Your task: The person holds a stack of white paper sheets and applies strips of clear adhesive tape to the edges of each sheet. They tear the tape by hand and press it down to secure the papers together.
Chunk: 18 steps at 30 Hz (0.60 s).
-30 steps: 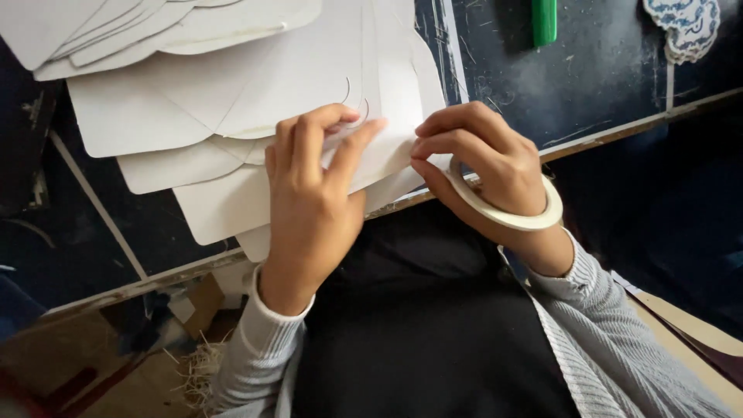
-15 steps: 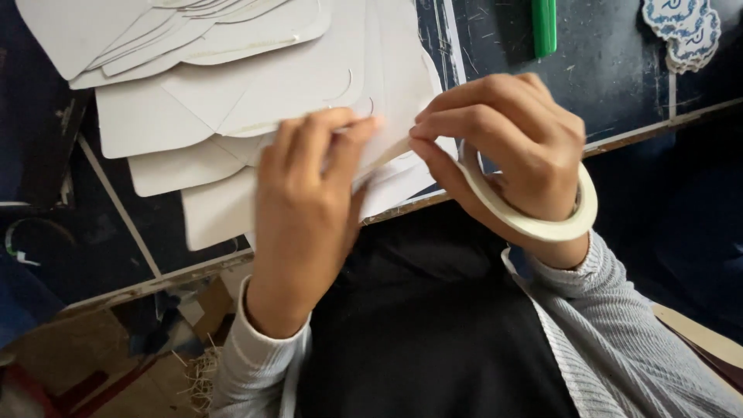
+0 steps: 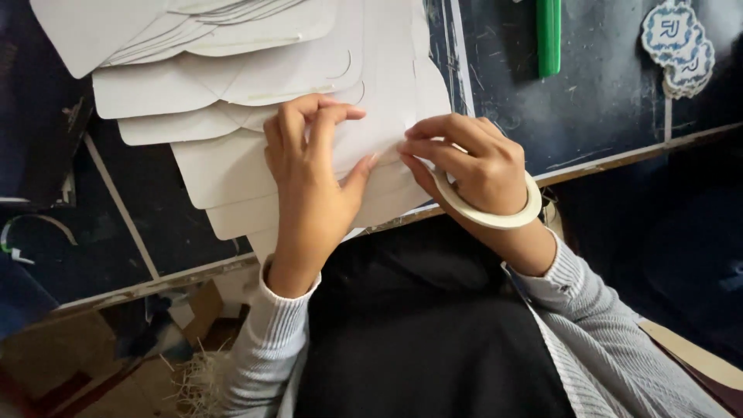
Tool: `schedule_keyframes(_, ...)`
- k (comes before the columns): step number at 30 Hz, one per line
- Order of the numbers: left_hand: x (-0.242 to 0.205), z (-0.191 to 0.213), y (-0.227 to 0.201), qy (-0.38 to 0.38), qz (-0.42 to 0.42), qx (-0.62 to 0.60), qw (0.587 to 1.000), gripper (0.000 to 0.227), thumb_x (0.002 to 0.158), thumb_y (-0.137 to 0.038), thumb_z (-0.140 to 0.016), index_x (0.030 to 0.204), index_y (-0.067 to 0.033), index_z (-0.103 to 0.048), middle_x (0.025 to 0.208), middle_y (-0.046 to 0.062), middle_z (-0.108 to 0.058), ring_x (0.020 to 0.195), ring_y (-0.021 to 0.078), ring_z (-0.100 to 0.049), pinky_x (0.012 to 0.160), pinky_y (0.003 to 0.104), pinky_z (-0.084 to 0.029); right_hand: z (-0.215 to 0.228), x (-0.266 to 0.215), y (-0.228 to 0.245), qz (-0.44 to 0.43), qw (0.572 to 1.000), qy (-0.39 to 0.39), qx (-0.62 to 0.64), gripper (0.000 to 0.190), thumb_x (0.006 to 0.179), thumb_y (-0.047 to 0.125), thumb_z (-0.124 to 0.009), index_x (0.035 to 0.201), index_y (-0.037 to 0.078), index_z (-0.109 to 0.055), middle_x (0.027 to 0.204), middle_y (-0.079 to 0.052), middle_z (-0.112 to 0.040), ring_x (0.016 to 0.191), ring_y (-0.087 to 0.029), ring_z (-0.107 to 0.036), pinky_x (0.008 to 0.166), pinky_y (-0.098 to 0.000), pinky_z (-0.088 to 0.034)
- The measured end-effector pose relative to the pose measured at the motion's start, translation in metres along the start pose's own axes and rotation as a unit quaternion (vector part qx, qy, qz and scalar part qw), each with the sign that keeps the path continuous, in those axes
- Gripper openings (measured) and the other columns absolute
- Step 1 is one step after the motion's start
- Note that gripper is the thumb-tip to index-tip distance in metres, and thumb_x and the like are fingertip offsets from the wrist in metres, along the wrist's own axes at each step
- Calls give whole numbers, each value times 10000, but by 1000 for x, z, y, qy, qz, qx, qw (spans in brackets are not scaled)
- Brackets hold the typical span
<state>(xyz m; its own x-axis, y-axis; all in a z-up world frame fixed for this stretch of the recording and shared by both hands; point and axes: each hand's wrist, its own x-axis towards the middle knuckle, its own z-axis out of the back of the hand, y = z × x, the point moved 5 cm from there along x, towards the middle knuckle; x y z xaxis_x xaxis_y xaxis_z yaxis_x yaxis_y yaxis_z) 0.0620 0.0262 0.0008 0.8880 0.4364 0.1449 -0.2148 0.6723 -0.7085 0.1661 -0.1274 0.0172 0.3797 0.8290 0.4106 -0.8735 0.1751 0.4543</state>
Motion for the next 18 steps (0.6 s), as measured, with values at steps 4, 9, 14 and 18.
schedule_keyframes(4,3,-7,8,-28,24,24,999,644,736,-220,-1059,1226,-140,-649,1289,98,-541,1234,353,-532,1025,484,-440,3,-4,1,-17,999,-24,-19,317,1055,28,-956,1317,-14,-783,1336,-225,-647,796,-183,-771,830,-327,-674)
schedule_keyframes(9,6,-9,6,-24,51,44,997,721,682,-249,-1097,1201,-165,-604,1278,76,-506,1205,347,-516,941,486,-465,-3,-13,4,8,999,-15,-27,87,1070,3,-829,1034,46,-762,1227,-179,-703,921,-226,-741,820,-389,-476)
schedule_keyframes(14,6,-13,11,-18,86,38,995,683,687,-252,-1035,1191,-180,-580,1290,80,-478,1228,355,-487,943,521,-466,9,-27,29,6,997,-68,43,103,991,-41,-840,1023,-44,-742,1058,-204,-680,882,-327,-670,812,-448,-441)
schedule_keyframes(18,-3,11,15,-2,47,-67,997,514,870,-116,-893,1274,-152,-578,1341,81,-549,1242,309,-556,1001,462,-484,13,-13,42,-102,984,-34,144,158,1013,4,-836,1144,-35,-758,1237,-232,-624,1012,-301,-670,877,-377,-572)
